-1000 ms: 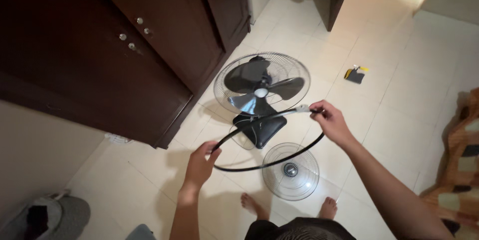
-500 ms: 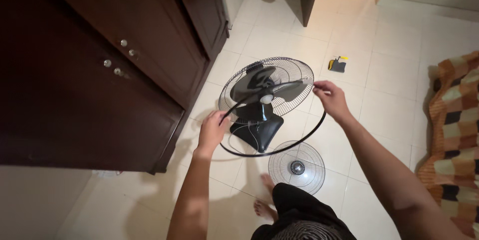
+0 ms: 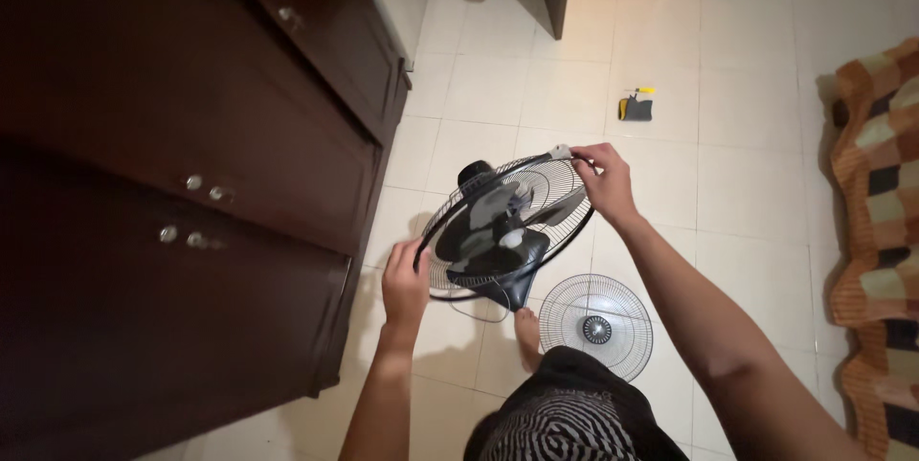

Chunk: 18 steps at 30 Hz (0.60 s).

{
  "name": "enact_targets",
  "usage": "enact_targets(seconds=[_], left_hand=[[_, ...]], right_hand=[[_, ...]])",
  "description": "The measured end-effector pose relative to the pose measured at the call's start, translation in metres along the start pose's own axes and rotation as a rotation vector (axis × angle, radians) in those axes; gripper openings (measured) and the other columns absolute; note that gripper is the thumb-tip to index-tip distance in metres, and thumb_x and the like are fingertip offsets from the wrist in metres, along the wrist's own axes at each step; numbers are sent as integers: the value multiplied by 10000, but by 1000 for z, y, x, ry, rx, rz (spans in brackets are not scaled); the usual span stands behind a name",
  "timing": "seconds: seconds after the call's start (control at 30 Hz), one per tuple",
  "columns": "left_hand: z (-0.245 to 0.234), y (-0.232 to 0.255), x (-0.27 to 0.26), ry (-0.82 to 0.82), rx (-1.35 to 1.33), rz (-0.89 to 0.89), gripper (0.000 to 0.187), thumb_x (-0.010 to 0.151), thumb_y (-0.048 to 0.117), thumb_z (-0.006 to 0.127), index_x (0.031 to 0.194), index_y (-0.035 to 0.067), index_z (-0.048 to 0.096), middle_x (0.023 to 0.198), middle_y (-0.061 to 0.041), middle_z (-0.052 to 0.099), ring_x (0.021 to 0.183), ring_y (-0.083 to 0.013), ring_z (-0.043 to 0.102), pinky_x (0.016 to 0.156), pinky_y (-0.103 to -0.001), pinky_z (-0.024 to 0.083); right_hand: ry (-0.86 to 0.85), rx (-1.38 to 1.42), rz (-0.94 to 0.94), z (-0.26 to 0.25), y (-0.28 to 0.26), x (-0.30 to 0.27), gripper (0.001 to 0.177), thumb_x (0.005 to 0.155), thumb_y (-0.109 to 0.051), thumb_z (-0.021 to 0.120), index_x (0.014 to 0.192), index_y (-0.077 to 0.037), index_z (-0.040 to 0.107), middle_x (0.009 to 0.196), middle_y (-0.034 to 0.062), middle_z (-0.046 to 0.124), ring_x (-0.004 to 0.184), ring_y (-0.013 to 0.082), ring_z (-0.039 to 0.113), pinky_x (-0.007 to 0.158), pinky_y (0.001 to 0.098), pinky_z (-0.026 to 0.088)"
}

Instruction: The person assembles a standing fan by attaching the fan blades to the motor housing, securing them with a nut, and then attaching the front and rear wire cages. The task is performed on a tiled floor in a bedroom.

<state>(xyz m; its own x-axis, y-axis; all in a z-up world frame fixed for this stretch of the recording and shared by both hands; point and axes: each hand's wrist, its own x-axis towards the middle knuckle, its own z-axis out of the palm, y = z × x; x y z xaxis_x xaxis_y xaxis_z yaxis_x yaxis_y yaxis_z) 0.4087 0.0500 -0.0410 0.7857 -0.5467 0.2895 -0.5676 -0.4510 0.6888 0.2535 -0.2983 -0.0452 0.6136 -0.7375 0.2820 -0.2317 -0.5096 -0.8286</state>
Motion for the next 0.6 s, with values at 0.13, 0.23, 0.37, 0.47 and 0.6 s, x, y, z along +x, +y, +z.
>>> enact_targets(seconds=[0.13, 0.23, 0.37, 0.47, 0.6], left_hand=[[5, -8, 2, -105, -10, -121, 253, 979, 178, 639, 1199, 67, 695, 1181, -78, 690, 1067, -294, 676, 905, -373, 534], [5, -16, -1, -144, -19, -147, 272, 986, 199, 641, 1219, 63, 679, 1195, -83, 679, 1089, -287, 664, 932, -367, 526], [7, -21, 0, -179, -17, -172, 304, 974, 230, 646, 1238, 82, 669, 1179, -76, 675, 1076, -271, 671, 920, -357, 532], [6, -28, 2, -215, 6, -121, 301, 968, 233, 660, 1229, 83, 675, 1175, -82, 676, 1091, -287, 656, 923, -372, 521], [6, -29, 8, -245, 37, -30, 292, 960, 232, 666, 1211, 83, 676, 1165, -86, 673, 1088, -301, 646, 908, -389, 518]], right_hand=[[7, 20, 69, 6, -2, -1, 213, 943, -54, 711, 1147, -83, 765, 1034, 108, 688, 913, 230, 645, 831, 321, 523], [21, 58, -20, 8, 0, 1, 199, 945, -20, 698, 1132, -69, 747, 1076, 106, 686, 985, 210, 679, 860, 306, 546], [-42, -28, -25, 1, 0, 2, 230, 925, -2, 709, 1143, -62, 757, 1072, 111, 718, 977, 217, 705, 855, 321, 556], [-99, -50, 10, -4, -3, 10, 248, 927, -1, 697, 1160, -67, 752, 1082, 110, 727, 971, 219, 715, 845, 322, 570], [-181, -95, 87, -16, -4, 16, 247, 924, -7, 690, 1151, -78, 755, 1068, 95, 737, 961, 216, 723, 819, 323, 577]])
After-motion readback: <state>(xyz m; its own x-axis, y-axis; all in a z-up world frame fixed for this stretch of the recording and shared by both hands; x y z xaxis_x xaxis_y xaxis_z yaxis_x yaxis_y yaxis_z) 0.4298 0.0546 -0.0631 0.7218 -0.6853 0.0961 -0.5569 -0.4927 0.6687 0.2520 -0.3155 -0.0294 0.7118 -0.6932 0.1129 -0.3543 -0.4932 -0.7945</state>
